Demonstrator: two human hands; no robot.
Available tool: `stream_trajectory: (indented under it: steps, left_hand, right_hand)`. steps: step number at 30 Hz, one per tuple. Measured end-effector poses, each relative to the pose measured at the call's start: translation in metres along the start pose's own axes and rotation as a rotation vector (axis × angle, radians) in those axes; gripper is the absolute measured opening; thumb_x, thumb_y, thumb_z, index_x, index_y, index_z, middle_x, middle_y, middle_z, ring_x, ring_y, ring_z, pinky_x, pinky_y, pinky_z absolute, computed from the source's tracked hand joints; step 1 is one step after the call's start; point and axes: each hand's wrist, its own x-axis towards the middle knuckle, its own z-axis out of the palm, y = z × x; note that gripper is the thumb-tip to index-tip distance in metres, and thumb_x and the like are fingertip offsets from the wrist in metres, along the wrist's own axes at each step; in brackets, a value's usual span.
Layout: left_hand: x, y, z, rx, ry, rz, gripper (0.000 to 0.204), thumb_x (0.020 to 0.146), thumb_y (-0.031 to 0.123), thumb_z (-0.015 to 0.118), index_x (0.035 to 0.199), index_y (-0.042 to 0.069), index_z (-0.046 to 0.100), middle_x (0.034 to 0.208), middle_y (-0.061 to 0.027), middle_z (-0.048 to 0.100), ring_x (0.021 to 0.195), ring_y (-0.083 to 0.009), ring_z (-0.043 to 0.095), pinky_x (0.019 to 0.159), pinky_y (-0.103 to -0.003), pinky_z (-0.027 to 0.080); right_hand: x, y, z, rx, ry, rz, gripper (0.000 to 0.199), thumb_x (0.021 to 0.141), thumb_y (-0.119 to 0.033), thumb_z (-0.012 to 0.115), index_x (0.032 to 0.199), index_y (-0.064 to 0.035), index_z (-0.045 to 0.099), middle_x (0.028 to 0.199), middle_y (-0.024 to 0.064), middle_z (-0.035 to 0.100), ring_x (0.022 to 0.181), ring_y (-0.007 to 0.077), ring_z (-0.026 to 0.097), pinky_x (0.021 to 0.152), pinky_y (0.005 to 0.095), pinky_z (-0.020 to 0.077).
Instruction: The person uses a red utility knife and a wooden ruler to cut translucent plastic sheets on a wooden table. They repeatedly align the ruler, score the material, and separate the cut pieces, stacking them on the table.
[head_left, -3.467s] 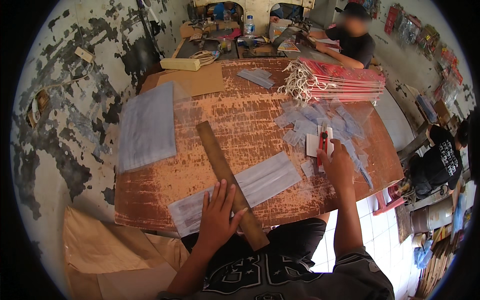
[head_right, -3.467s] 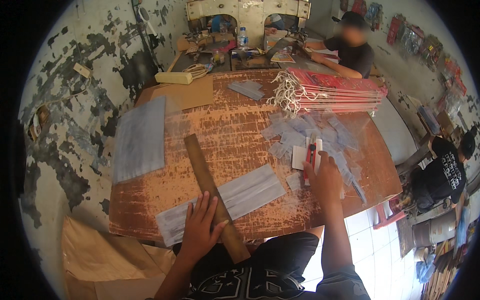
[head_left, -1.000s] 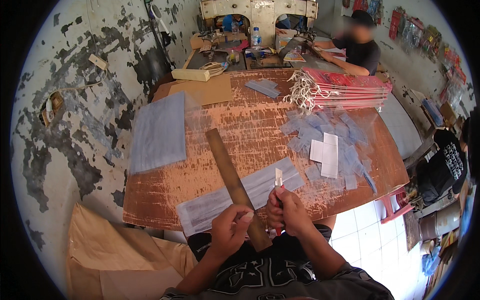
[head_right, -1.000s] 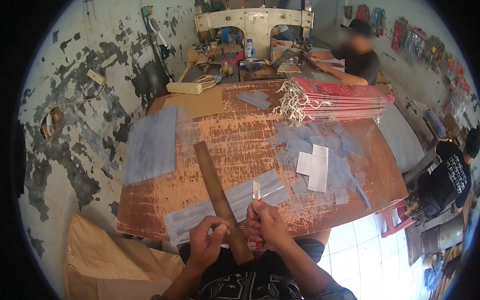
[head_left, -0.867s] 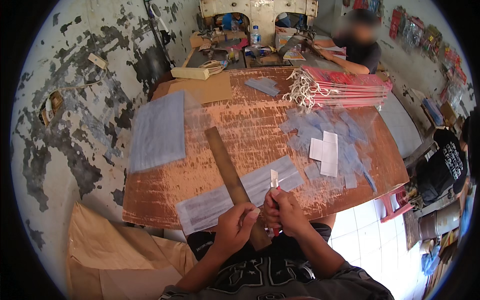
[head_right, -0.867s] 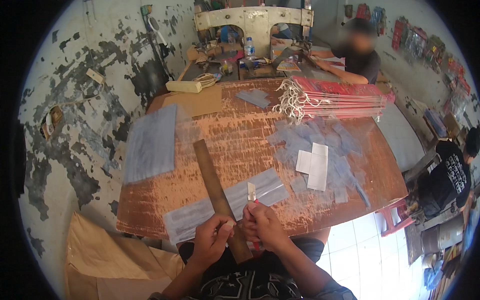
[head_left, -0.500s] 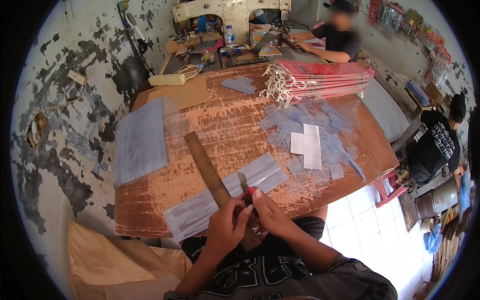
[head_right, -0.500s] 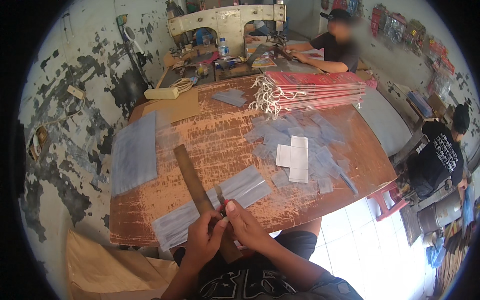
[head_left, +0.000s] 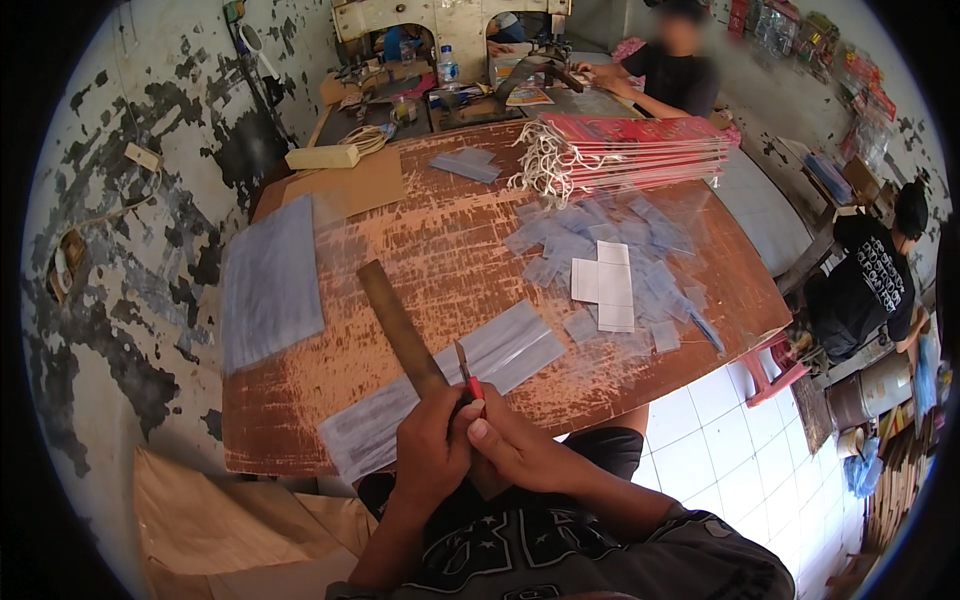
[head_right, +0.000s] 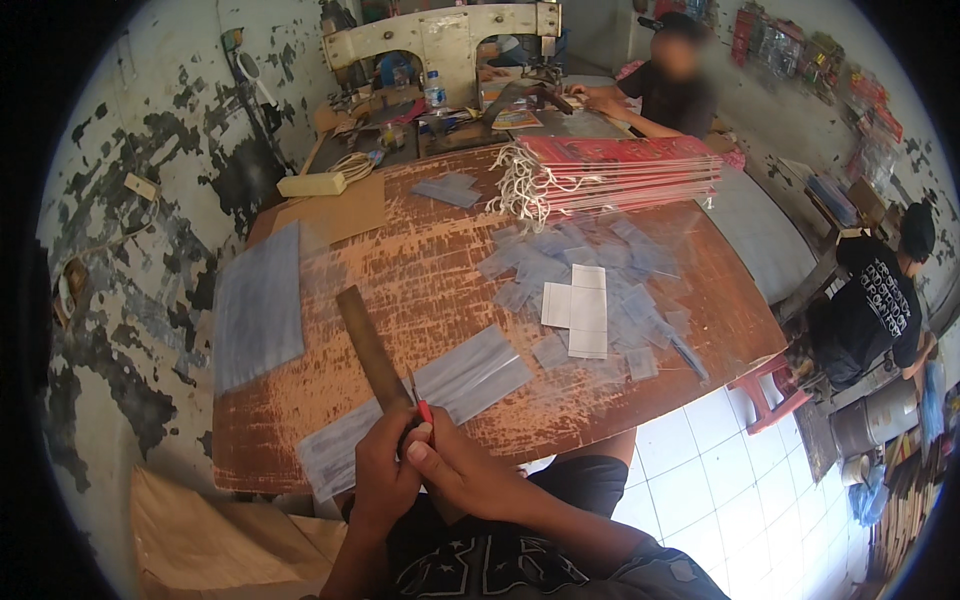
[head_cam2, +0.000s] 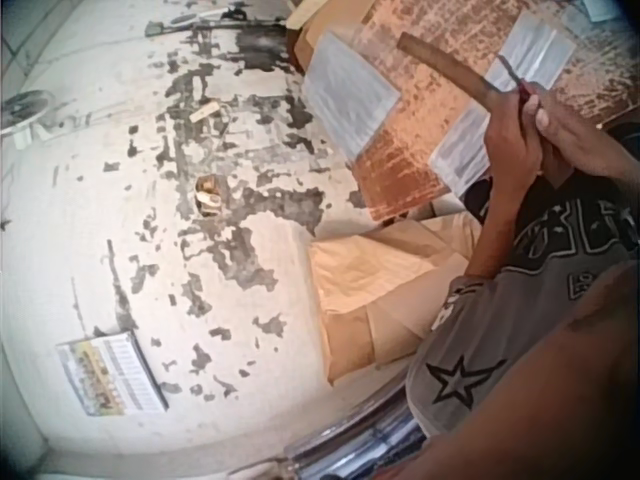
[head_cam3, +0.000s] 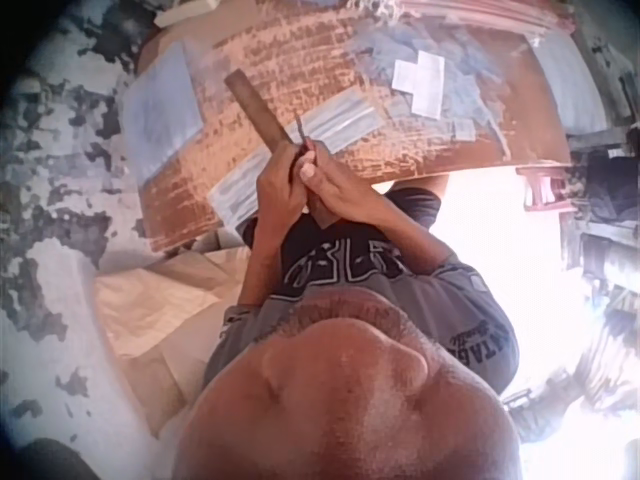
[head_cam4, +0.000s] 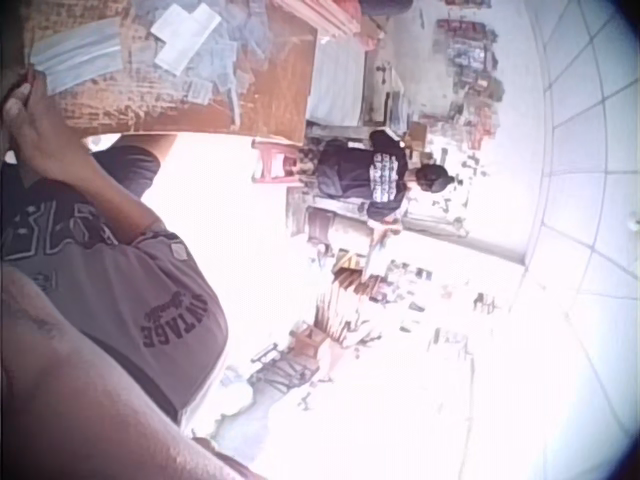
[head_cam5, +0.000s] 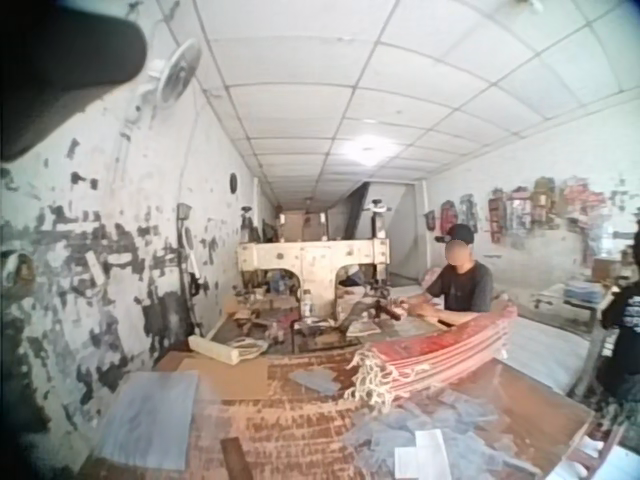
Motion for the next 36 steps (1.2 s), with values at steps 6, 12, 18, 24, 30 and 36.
stream_trajectory:
  steps: [6,12,18,24,30,36]
  left_hand:
    - [-0.009,0.000,-0.006,-0.101,-0.006,-0.139,0.034,0.115,0.027,0.058,0.123,-0.002,0.073,0.081,-0.0200,0.070,0.073,-0.0332,0.072,0.068,-0.042,0.054]
    - [-0.017,-0.007,-0.005,-0.371,-0.037,-0.307,0.044,0.119,0.035,0.054,0.117,-0.005,0.072,0.070,-0.0075,0.064,0.064,-0.0116,0.060,0.060,-0.033,0.048]
    - [-0.019,-0.007,-0.007,-0.518,-0.153,-0.400,0.048,0.120,0.034,0.050,0.098,-0.003,0.071,0.069,-0.0023,0.062,0.064,-0.0083,0.054,0.059,-0.030,0.043]
    - [-0.021,-0.004,-0.004,-0.586,-0.213,-0.442,0.049,0.121,0.031,0.046,0.092,-0.001,0.070,0.068,-0.0019,0.059,0.062,-0.0089,0.053,0.060,-0.029,0.042]
    - [-0.021,-0.004,0.000,-0.562,-0.222,-0.421,0.048,0.120,0.029,0.046,0.092,-0.001,0.070,0.068,-0.0020,0.059,0.063,-0.0091,0.055,0.061,-0.029,0.042]
    - [-0.024,-0.004,0.000,-0.505,-0.248,-0.437,0.046,0.120,0.029,0.048,0.092,0.000,0.070,0.067,-0.0018,0.059,0.063,-0.0090,0.055,0.061,-0.029,0.043]
  right_hand:
    - [0.000,0.000,0.021,-0.112,0.099,-0.057,0.069,0.116,-0.046,0.055,0.150,0.0082,0.032,0.122,0.0304,0.064,0.109,0.0421,0.069,0.095,0.0485,0.0540]
    - [0.005,0.001,0.021,-0.143,0.149,-0.048,0.060,0.115,-0.048,0.055,0.144,0.0028,0.042,0.115,0.0307,0.067,0.101,0.0458,0.072,0.087,0.0515,0.0548]
    - [0.005,0.006,0.012,-0.120,0.269,0.097,0.038,0.119,-0.041,0.051,0.121,-0.0030,0.055,0.090,0.0173,0.069,0.082,0.0337,0.072,0.074,0.0455,0.0549]
    - [0.008,0.002,0.009,-0.128,0.277,0.105,0.037,0.121,-0.035,0.047,0.105,-0.0022,0.057,0.073,0.0098,0.065,0.068,0.0229,0.068,0.063,0.0365,0.0503]
    - [0.008,0.004,0.005,-0.090,0.305,0.093,0.037,0.121,-0.035,0.048,0.106,-0.0028,0.059,0.072,0.0092,0.063,0.066,0.0213,0.066,0.062,0.0366,0.0495]
    - [0.008,0.019,-0.002,-0.079,0.374,0.099,0.040,0.121,-0.039,0.048,0.109,-0.0024,0.058,0.073,0.0100,0.061,0.066,0.0198,0.063,0.063,0.0372,0.0489]
